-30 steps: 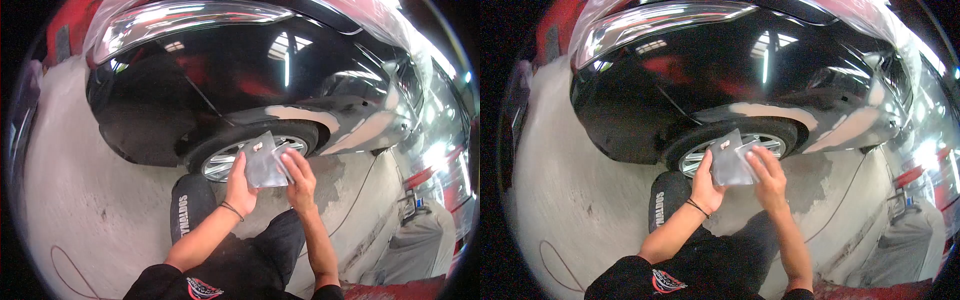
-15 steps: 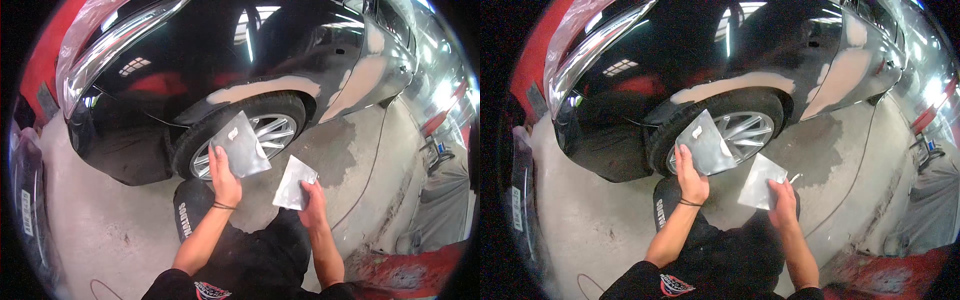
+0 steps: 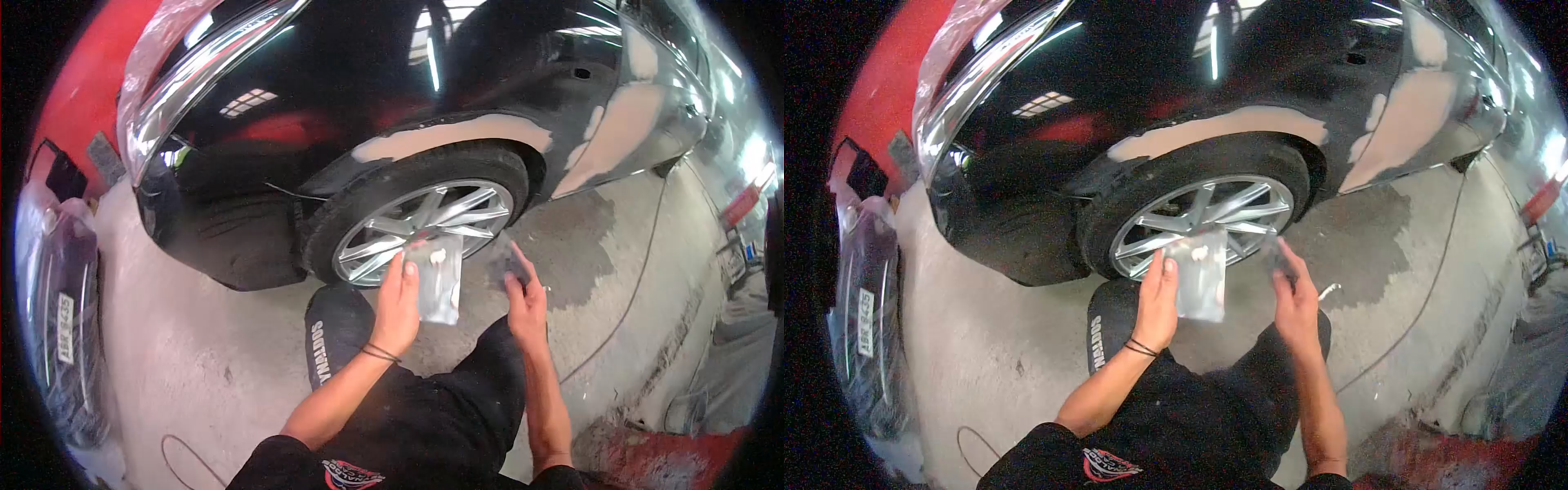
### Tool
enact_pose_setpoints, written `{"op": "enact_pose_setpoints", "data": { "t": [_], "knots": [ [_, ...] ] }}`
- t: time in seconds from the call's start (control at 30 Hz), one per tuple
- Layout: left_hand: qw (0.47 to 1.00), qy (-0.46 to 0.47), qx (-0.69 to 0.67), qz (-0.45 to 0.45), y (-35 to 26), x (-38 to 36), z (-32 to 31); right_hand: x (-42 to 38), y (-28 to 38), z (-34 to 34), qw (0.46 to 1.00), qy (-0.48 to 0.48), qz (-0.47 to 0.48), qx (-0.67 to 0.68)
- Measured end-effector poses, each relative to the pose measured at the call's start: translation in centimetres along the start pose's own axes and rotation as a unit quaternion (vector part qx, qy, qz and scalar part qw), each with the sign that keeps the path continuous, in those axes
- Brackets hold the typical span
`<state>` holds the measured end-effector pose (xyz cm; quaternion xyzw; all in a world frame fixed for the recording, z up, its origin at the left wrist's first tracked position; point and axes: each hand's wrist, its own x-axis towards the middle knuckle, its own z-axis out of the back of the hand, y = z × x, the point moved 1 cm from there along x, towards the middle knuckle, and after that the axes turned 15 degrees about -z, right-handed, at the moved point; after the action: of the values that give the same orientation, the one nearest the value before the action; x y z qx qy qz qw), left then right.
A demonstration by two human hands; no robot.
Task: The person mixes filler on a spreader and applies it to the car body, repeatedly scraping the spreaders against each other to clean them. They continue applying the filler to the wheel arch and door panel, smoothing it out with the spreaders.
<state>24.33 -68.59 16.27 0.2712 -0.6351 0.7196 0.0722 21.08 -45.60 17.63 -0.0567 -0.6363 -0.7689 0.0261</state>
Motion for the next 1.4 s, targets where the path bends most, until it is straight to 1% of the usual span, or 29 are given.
{"op": "enact_pose_setpoints", "data": {
  "t": [0.03,0.07,0.1,0.13,0.17,0.23,0.3,0.33,0.43,0.53,0.57,0.6,0.63,0.67,0.7,0.73,0.77,0.8,0.83,0.9,0.93,0.97,1.0,1.07,1.1,1.13,1.27,1.37,1.4],
  "knots": [
    [0.999,0.040,0.015,0.005,-0.8,-0.3,0.7,-0.3,1.4,-0.2,0.979,-0.007,0.132,-0.157],
    [0.996,0.081,0.028,0.008,-2.0,-0.4,1.3,-0.7,2.7,-0.5,0.961,0.013,0.162,-0.223],
    [0.992,0.121,0.041,0.012,-3.2,-0.5,1.8,-0.7,3.5,-1.1,0.934,0.030,0.216,-0.282],
    [0.985,0.141,0.085,0.044,-3.9,-0.7,2.3,-0.8,4.0,-1.6,0.900,0.046,0.267,-0.340],
    [0.984,0.143,0.091,0.047,-4.5,-0.7,2.6,-0.9,4.3,-2.3,0.859,0.061,0.316,-0.397],
    [0.982,0.146,0.101,0.057,-5.2,-1.0,3.2,-1.4,3.7,-3.7,0.871,0.094,0.307,-0.373],
    [0.989,0.112,0.095,0.026,-4.4,-1.7,3.5,-1.7,2.8,-4.9,0.885,0.129,0.300,-0.331],
    [0.991,0.094,0.092,0.010,-4.2,-1.9,3.7,-2.2,2.6,-5.6,0.877,0.149,0.301,-0.344],
    [0.990,0.073,0.121,0.029,-4.8,-1.6,5.0,-4.1,3.3,-7.2,0.880,0.175,0.293,-0.329],
    [0.989,0.030,0.137,-0.041,-6.8,-0.1,6.7,-4.8,3.4,-7.7,0.878,0.208,0.281,-0.326],
    [0.983,-0.029,0.138,-0.119,-7.5,0.9,7.3,-4.9,3.4,-7.8,0.879,0.221,0.272,-0.323],
    [0.969,-0.091,0.156,-0.166,-8.1,2.1,8.1,-5.1,2.9,-7.9,0.927,0.241,0.191,-0.214],
    [0.950,-0.153,0.173,-0.211,-8.4,2.8,9.1,-5.1,2.2,-8.1,0.956,0.256,0.105,-0.102],
    [0.963,-0.185,0.078,-0.179,-8.0,2.7,10.1,-5.1,1.9,-8.1,0.964,0.265,0.018,0.011],
    [0.966,-0.214,-0.019,-0.146,-7.1,2.5,11.1,-5.1,2.5,-8.1,0.946,0.263,-0.084,0.168],
    [0.964,-0.235,-0.049,-0.118,-5.6,1.8,11.8,-5.2,3.5,-8.3,0.895,0.249,-0.182,0.322],
    [0.956,-0.269,-0.094,-0.069,-3.8,0.8,11.9,-5.2,3.9,-8.4,0.812,0.222,-0.272,0.465],
    [0.944,-0.298,-0.139,-0.016,-1.9,-0.3,11.8,-4.6,3.9,-8.3,0.780,0.263,-0.250,0.509],
    [0.927,-0.324,-0.184,0.040,0.0,-1.6,11.4,-4.2,4.4,-8.2,0.728,0.266,-0.271,0.570],
    [0.910,-0.290,-0.259,0.142,3.6,-4.6,10.3,-3.6,6.0,-8.3,0.614,0.273,-0.302,0.676],
    [0.895,-0.275,-0.297,0.188,5.2,-5.8,9.6,-3.4,6.4,-8.5,0.612,0.242,-0.312,0.685],
    [0.871,-0.282,-0.327,0.236,6.4,-6.7,8.4,-3.4,6.5,-8.7,0.610,0.239,-0.305,0.691],
    [0.895,-0.231,-0.313,0.218,8.9,-8.3,7.3,-3.3,6.5,-8.8,0.609,0.240,-0.301,0.694],
    [0.896,-0.184,-0.313,0.255,11.6,-10.8,5.4,-3.1,6.5,-9.0,0.602,0.241,-0.293,0.703],
    [0.852,-0.202,-0.340,0.342,10.0,-10.1,5.0,-3.1,6.5,-9.0,0.595,0.239,-0.290,0.710],
    [0.796,-0.228,-0.365,0.426,8.2,-9.5,4.6,-3.1,6.6,-9.2,0.587,0.241,-0.290,0.717],
    [0.792,-0.222,-0.336,0.458,8.2,-9.4,4.4,-3.2,7.1,-9.9,0.605,0.206,-0.270,0.720],
    [0.793,-0.201,-0.328,0.472,10.1,-9.6,4.7,-2.6,7.4,-9.5,0.656,0.195,-0.235,0.691],
    [0.790,-0.204,-0.352,0.459,11.3,-10.1,4.6,-2.1,7.9,-9.2,0.675,0.166,-0.227,0.682]
  ]
}}
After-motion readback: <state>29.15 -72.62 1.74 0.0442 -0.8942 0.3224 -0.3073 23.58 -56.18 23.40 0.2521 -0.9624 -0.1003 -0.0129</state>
